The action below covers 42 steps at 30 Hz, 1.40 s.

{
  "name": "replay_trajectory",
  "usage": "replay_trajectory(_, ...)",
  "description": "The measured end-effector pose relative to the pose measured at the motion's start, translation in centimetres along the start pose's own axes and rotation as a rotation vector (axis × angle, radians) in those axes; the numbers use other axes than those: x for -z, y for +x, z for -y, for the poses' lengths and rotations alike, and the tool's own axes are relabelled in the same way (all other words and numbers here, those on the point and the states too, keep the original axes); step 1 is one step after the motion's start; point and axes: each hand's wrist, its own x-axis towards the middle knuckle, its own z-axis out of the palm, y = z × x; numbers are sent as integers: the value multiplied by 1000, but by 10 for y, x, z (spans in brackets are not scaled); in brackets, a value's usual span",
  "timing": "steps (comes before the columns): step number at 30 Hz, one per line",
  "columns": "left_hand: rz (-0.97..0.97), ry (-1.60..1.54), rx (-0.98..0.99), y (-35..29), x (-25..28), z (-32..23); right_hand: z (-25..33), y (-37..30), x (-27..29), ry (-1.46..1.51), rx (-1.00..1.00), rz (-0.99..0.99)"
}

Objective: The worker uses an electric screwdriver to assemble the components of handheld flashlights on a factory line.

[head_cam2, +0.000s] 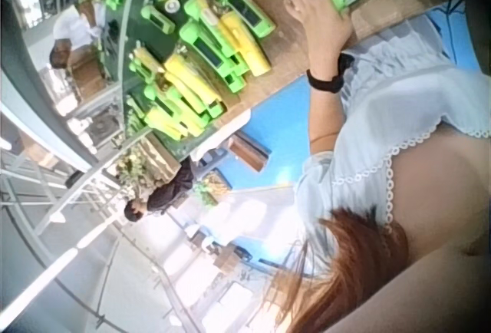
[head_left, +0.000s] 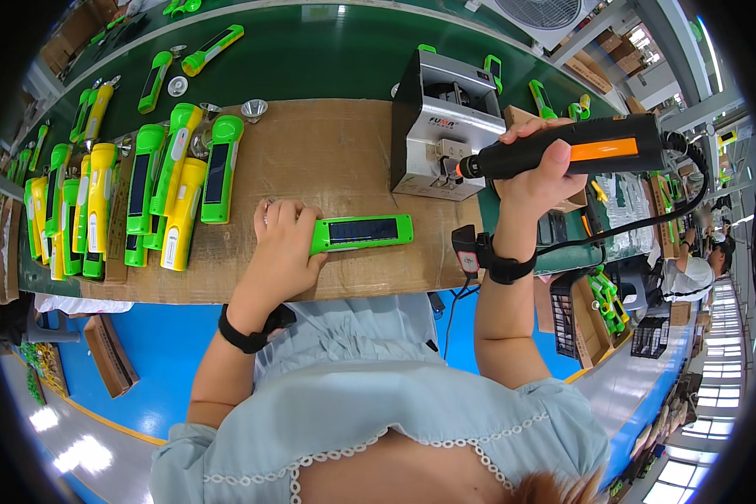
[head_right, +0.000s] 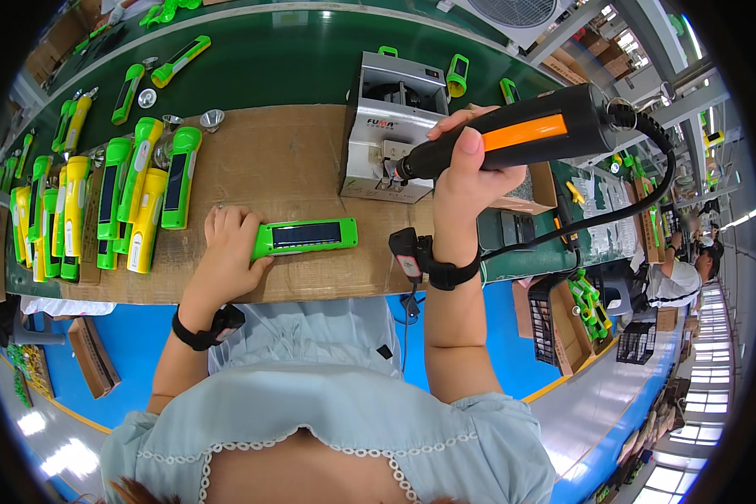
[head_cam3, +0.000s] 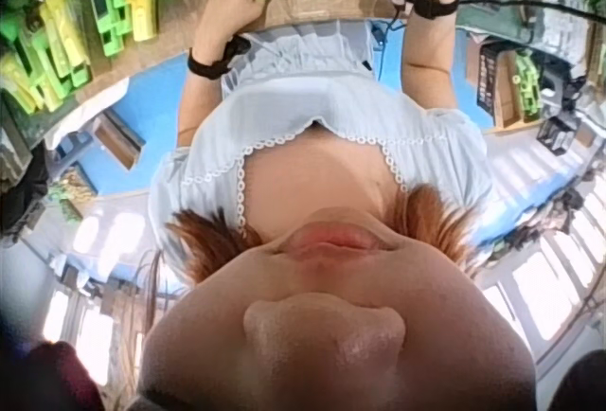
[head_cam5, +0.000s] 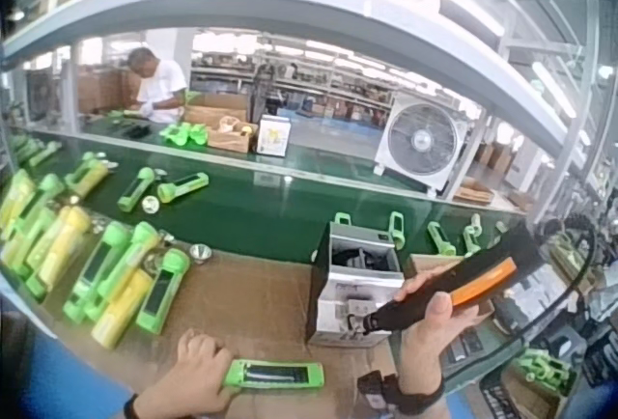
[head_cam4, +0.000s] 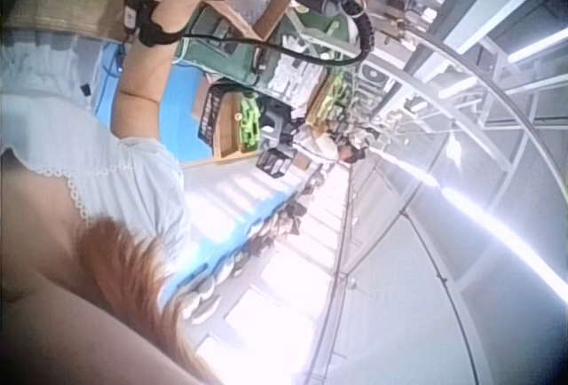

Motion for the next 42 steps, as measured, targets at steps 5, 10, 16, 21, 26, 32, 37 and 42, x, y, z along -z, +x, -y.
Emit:
replay_trajectory(5, 1, -6, -8, 1, 0, 2, -16, 1, 4, -116, -84, 59)
replay_trajectory(10, -14, -31, -9, -3, 1, 4, -3, -1, -14, -131, -336, 209)
replay_trajectory(16, -60, -29, -25, -5, -2, 5, 7, -49, -60, 354, -383, 247)
replay_trajectory(21, -97, -26, -33, -10, -7, 7, 7, -70, -92, 443, -410, 260)
replay_trajectory(26, -105, -44, -22, -11, -10, 5, -5, -79, -102, 416, -398, 285)
replay_trajectory(32, -107, -74, -36, -7, -12, 10, -11, -83, -107, 361, -435, 272)
replay_trajectory(37, -141, -41, -58, -3, -12, 16, -18, -89, -111, 386, -499, 356)
replay_trajectory(42, -118, -25, -73, -8, -15, 17, -10, -99, -111, 483, -577, 349)
